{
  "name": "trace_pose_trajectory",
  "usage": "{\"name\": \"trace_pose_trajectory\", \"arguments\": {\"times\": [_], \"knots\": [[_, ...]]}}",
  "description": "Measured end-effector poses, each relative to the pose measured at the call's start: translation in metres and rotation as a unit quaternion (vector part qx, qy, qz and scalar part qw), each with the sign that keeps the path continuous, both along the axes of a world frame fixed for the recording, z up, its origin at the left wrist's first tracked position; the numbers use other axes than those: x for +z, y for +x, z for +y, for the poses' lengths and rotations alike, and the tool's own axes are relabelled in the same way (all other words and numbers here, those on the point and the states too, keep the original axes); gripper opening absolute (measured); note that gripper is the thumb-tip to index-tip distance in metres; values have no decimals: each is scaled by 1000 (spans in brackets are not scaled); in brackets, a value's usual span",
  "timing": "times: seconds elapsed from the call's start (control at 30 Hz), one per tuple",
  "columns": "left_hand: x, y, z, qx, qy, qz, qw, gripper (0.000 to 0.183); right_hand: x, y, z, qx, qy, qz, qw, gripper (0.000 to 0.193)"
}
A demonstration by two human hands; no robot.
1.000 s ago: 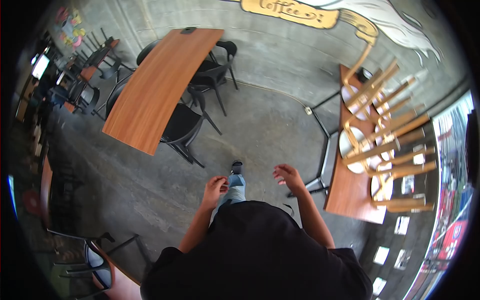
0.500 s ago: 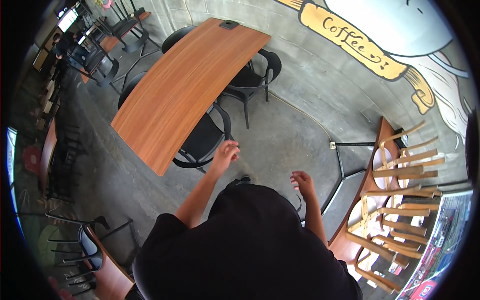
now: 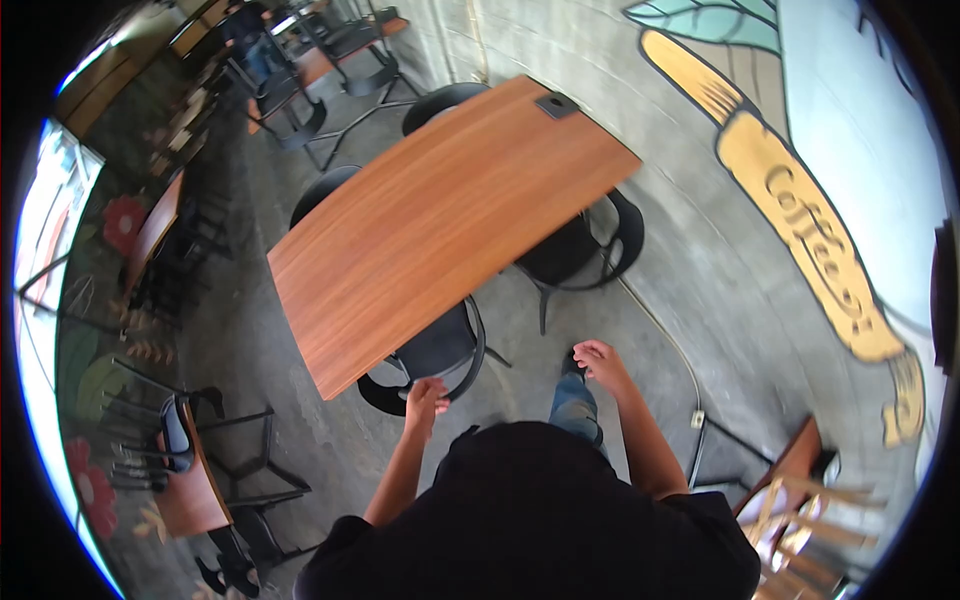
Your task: Arranging stools and chairs by placing them on top of tables in a restaurant dining area.
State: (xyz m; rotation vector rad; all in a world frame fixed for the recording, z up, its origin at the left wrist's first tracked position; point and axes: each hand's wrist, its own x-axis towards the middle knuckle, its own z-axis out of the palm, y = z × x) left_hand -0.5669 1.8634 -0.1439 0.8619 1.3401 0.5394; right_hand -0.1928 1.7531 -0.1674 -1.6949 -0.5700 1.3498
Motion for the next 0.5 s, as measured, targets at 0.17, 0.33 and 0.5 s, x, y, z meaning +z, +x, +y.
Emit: {"name": "trace_pose_trajectory", "arguments": {"times": [0.17,0.33,0.5], "knots": [[15,60,-27,109,-44,30,993,23,-45,94,144,74,195,-222,953,17],[6,108,-69,64,-83,51,993,24,-126,152,245,231,49,-331,914,23],[-9,117,-135,118,-185,82,972,25,-199,156,256,450,-132,-298,831,51]]}}
